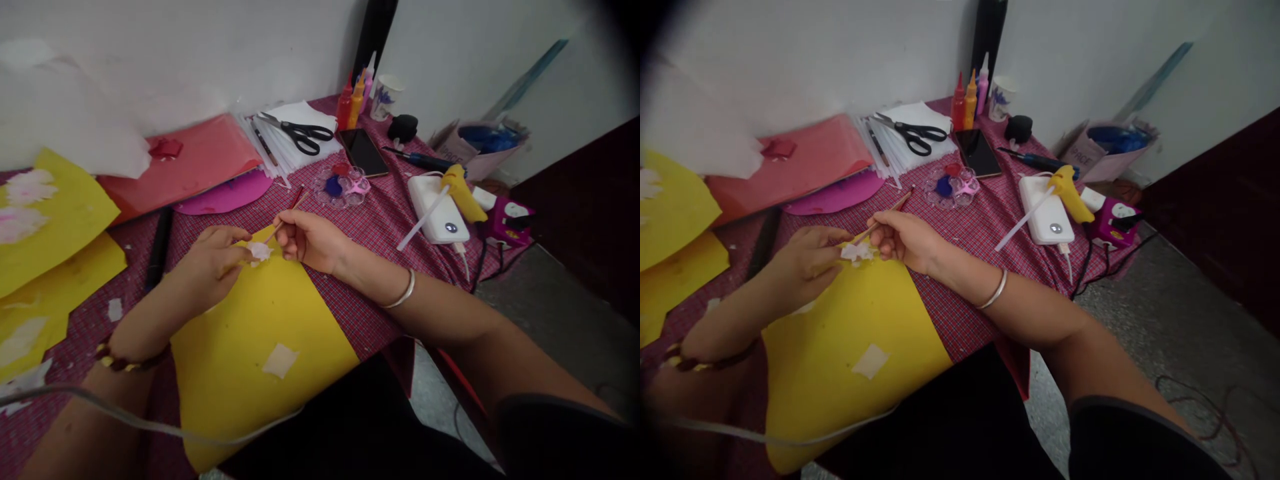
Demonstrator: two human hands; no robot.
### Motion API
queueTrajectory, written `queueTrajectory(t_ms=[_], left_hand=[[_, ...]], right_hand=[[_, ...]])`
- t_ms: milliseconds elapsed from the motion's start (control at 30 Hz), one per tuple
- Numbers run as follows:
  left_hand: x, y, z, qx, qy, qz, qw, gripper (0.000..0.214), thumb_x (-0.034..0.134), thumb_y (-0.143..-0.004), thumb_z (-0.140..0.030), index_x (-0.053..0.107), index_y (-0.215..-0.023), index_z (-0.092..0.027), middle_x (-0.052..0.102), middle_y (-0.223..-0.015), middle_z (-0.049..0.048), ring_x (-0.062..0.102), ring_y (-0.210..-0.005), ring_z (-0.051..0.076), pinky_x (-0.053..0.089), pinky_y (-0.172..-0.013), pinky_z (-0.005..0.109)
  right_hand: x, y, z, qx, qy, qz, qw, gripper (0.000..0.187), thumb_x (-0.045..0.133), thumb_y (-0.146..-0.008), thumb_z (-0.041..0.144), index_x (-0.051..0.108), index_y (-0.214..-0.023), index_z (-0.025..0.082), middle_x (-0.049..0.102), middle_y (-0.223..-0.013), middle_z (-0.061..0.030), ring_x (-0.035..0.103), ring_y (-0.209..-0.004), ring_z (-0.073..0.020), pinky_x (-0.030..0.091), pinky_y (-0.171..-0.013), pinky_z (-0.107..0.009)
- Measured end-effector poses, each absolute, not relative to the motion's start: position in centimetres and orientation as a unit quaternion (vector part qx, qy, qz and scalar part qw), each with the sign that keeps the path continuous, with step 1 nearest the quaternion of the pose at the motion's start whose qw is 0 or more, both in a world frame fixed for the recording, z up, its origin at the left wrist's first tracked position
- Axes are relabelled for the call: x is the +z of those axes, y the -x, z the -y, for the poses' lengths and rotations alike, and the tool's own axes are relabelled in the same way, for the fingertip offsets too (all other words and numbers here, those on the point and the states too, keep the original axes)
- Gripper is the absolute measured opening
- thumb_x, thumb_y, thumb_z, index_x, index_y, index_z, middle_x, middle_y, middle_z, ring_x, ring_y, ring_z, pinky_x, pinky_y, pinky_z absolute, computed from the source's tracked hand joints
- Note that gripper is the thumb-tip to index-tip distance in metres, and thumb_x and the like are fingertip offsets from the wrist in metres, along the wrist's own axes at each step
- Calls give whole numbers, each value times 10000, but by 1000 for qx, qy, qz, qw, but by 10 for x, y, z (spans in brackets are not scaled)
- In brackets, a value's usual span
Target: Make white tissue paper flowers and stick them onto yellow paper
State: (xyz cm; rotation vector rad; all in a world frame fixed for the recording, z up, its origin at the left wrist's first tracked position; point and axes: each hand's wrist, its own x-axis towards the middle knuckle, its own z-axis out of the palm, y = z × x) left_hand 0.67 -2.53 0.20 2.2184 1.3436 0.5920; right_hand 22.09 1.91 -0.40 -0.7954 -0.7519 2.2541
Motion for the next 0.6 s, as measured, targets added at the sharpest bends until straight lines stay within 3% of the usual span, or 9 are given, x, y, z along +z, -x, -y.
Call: queueTrajectory(t_ms=[133, 300, 400, 500, 600], left_hand=[[-4, -15, 23, 242, -790, -507, 247, 39, 679, -708, -275, 716, -712, -263, 628, -958, 66, 520, -1022, 284, 328, -1018, 414], [-6, -18, 21, 239, -788, -532, 197, 143, 594, -782, -292, 628, -655, -234, 615, -798, 56, 522, -820, 238, 376, -867, 386], [-7, -18, 22, 224, -773, -563, 190, 139, 565, -802, -250, 620, -679, -221, 584, -695, 20, 517, -720, 195, 382, -747, 311], [-1, -16, 25, 204, -759, -579, 219, 142, 529, -824, -202, 666, -789, -194, 608, -727, -10, 528, -704, 148, 374, -682, 241], [7, -9, 27, 204, -767, -546, 268, 224, 486, -826, -144, 684, -928, -165, 667, -880, -11, 580, -832, 131, 399, -787, 211]], right_hand=[[-7, -221, -22, 835, 315, 316, 321, 221, 430, -933, 234, 543, -756, 165, 564, -506, 56, 432, -373, -59, 359, -417, -182], [-8, -219, -20, 786, 318, 393, 356, 203, 446, -936, 239, 530, -765, 170, 559, -518, 58, 435, -387, -59, 362, -418, -179], [-9, -217, -16, 720, 312, 482, 389, 182, 474, -935, 234, 521, -770, 174, 569, -544, 54, 452, -420, -51, 357, -428, -163], [-7, -216, -10, 672, 297, 554, 392, 152, 499, -935, 224, 508, -790, 178, 562, -572, 54, 478, -476, -48, 386, -473, -153], [-6, -216, -7, 656, 286, 584, 382, 141, 503, -941, 239, 495, -813, 182, 550, -590, 55, 493, -511, -51, 409, -503, -155]])
